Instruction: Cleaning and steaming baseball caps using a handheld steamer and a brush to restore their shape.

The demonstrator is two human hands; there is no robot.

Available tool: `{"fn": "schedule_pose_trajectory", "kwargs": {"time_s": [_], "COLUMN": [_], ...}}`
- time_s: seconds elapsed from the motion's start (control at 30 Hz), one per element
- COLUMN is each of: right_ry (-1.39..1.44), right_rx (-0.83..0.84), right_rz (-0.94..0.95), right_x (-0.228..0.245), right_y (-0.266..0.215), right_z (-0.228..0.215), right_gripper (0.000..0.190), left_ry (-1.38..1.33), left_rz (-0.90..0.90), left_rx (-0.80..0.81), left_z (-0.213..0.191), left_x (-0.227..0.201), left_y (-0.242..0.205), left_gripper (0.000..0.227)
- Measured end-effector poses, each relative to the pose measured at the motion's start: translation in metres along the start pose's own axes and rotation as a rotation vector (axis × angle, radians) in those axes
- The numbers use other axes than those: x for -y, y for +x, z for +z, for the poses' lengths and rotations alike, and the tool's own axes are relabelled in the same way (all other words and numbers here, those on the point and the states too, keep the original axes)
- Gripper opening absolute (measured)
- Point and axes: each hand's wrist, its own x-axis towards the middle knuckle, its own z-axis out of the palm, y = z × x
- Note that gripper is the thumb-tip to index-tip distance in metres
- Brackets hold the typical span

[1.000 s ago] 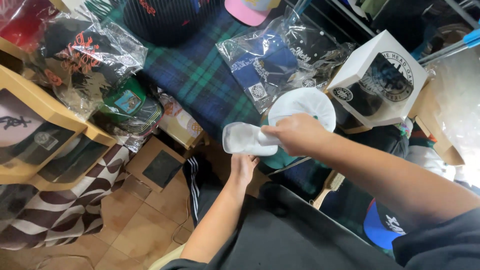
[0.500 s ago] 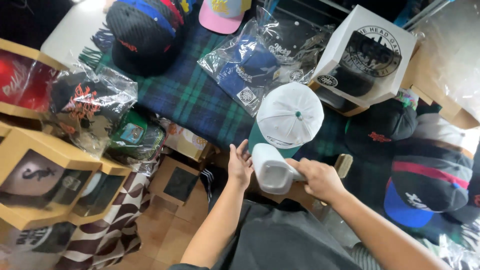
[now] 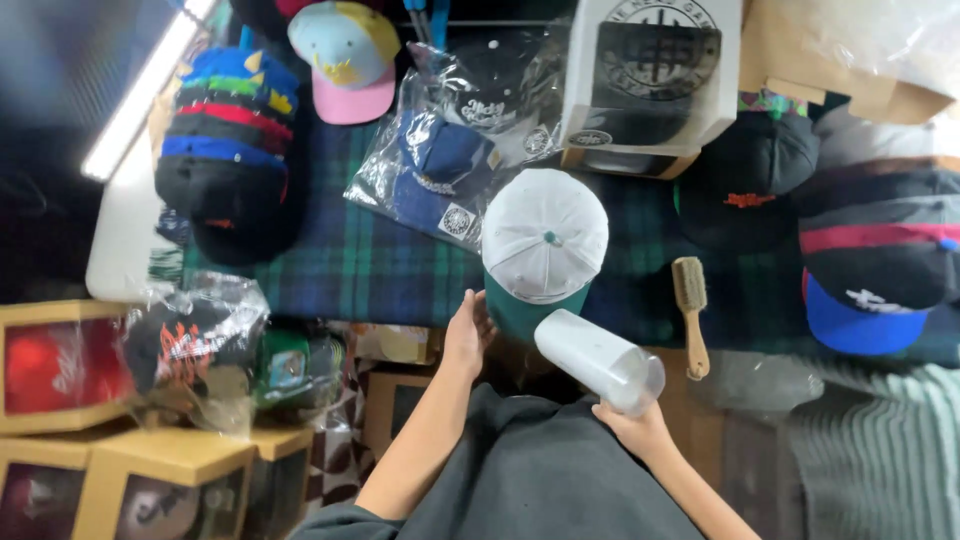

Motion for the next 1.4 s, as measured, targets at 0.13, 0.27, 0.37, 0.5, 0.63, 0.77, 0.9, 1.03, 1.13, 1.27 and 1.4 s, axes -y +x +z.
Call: {"fn": "schedule_pose_trajectory", "kwargs": {"time_s": [0.13, 0.27, 0.37, 0.5, 0.63, 0.77, 0.9, 1.03, 1.13, 1.27, 1.4], "right_ry": [0.260, 0.473, 0.641, 0.927, 1.012, 1.160, 1.211, 1.237, 1.174, 1.064, 1.099], "right_rx": [-0.113, -0.168, -0.241, -0.358, -0.392, -0.362, -0.491, -0.518, -0.525, -0.561, -0.603], "right_rz": [0.178, 0.415, 0.345, 0.474, 0.455, 0.373, 0.313, 0.298, 0.312, 0.282, 0.336], "right_x": [0.032, 0.071, 0.083, 0.110, 0.126, 0.133, 0.117, 0.146, 0.169, 0.181, 0.196], "right_y": [-0.014, -0.017, -0.014, -0.004, -0.023, -0.039, -0.001, -0.003, -0.031, -0.033, -0.022], "right_z": [0.020, 0.026, 0.036, 0.044, 0.064, 0.092, 0.096, 0.089, 0.097, 0.086, 0.067], "right_gripper": [0.025, 0.016, 0.013, 0.017, 0.017, 0.011, 0.014, 0.013, 0.012, 0.012, 0.019], "left_ry": [0.124, 0.222, 0.356, 0.390, 0.515, 0.544, 0.548, 0.578, 0.585, 0.564, 0.588], "left_rz": [0.082, 0.098, 0.066, 0.063, 0.031, -0.007, -0.003, -0.007, -0.018, -0.016, 0.017], "left_rx": [0.127, 0.299, 0.393, 0.554, 0.646, 0.733, 0.633, 0.662, 0.667, 0.689, 0.685], "left_z": [-0.014, -0.033, -0.030, -0.041, -0.040, -0.037, -0.034, -0.033, -0.033, -0.032, -0.035], "left_x": [0.000, 0.004, -0.017, -0.020, -0.039, -0.051, -0.047, -0.053, -0.064, -0.060, -0.053], "left_y": [0.038, 0.074, 0.064, 0.092, 0.094, 0.090, 0.087, 0.088, 0.080, 0.080, 0.089], "left_gripper": [0.035, 0.016, 0.020, 0.013, 0.009, 0.013, 0.012, 0.013, 0.014, 0.014, 0.010]}}
